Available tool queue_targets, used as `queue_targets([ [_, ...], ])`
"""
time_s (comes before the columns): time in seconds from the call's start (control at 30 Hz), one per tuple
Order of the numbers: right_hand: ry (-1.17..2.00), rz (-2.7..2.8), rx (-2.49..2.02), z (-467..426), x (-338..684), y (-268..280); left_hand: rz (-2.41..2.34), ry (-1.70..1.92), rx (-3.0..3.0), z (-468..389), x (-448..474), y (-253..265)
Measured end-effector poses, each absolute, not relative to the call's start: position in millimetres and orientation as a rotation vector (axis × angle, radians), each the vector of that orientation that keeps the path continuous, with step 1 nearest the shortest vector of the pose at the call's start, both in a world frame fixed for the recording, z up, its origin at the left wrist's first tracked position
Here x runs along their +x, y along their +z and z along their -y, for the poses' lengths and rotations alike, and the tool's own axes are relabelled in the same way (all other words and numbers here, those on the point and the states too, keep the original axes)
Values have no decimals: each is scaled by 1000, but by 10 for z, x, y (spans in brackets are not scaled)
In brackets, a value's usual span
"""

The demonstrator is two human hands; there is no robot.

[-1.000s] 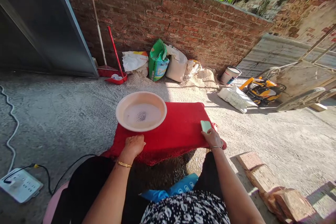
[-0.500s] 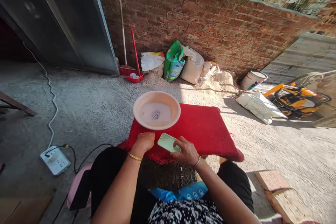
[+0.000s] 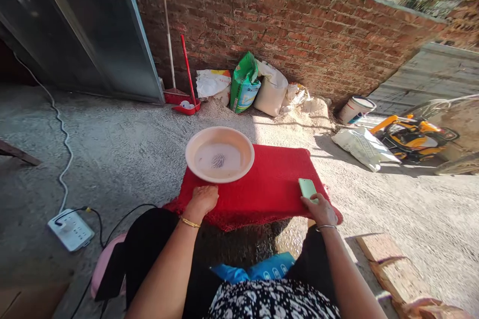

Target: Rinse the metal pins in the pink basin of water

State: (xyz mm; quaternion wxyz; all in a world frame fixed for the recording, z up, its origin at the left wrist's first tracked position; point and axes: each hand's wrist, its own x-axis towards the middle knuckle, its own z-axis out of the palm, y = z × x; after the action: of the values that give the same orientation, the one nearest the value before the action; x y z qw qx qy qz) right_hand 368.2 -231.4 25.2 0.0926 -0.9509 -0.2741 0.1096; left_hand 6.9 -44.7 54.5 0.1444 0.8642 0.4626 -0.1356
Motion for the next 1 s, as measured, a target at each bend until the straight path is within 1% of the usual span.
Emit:
queue_targets([
  [0.1, 277, 527, -2884, 2662, 4051, 291, -1262, -373, 2551, 471, 91, 579],
  [0.2, 150, 526, -2825, 2755, 3962, 318, -1182, -350, 2606, 500, 141, 575],
  [0.3, 32, 867, -2599, 2584, 3452, 247, -1170, -326, 2677, 537, 209, 518],
  [0.4, 39, 1367, -2331, 2362, 2892, 105, -1176, -286, 2765, 559, 255, 429],
  [0.47, 34, 1530, -2256, 2298, 2731, 30, -1178, -275, 2788, 556, 262, 382],
  [0.57, 17, 1366, -2396, 2418, 2958, -3, -1158, -270, 2796, 541, 252, 359],
  [0.7, -14, 681, -2668, 2867, 3694, 113, -1150, -272, 2787, 551, 247, 391],
  [0.8, -68, 389, -2679, 3060, 4001, 244, -1165, -266, 2763, 587, 246, 418],
  [0.87, -89, 438, -2626, 2979, 3946, 294, -1170, -242, 2760, 614, 244, 431],
  [1.0, -4, 869, -2506, 2413, 3296, 276, -1189, -226, 2745, 647, 241, 449],
])
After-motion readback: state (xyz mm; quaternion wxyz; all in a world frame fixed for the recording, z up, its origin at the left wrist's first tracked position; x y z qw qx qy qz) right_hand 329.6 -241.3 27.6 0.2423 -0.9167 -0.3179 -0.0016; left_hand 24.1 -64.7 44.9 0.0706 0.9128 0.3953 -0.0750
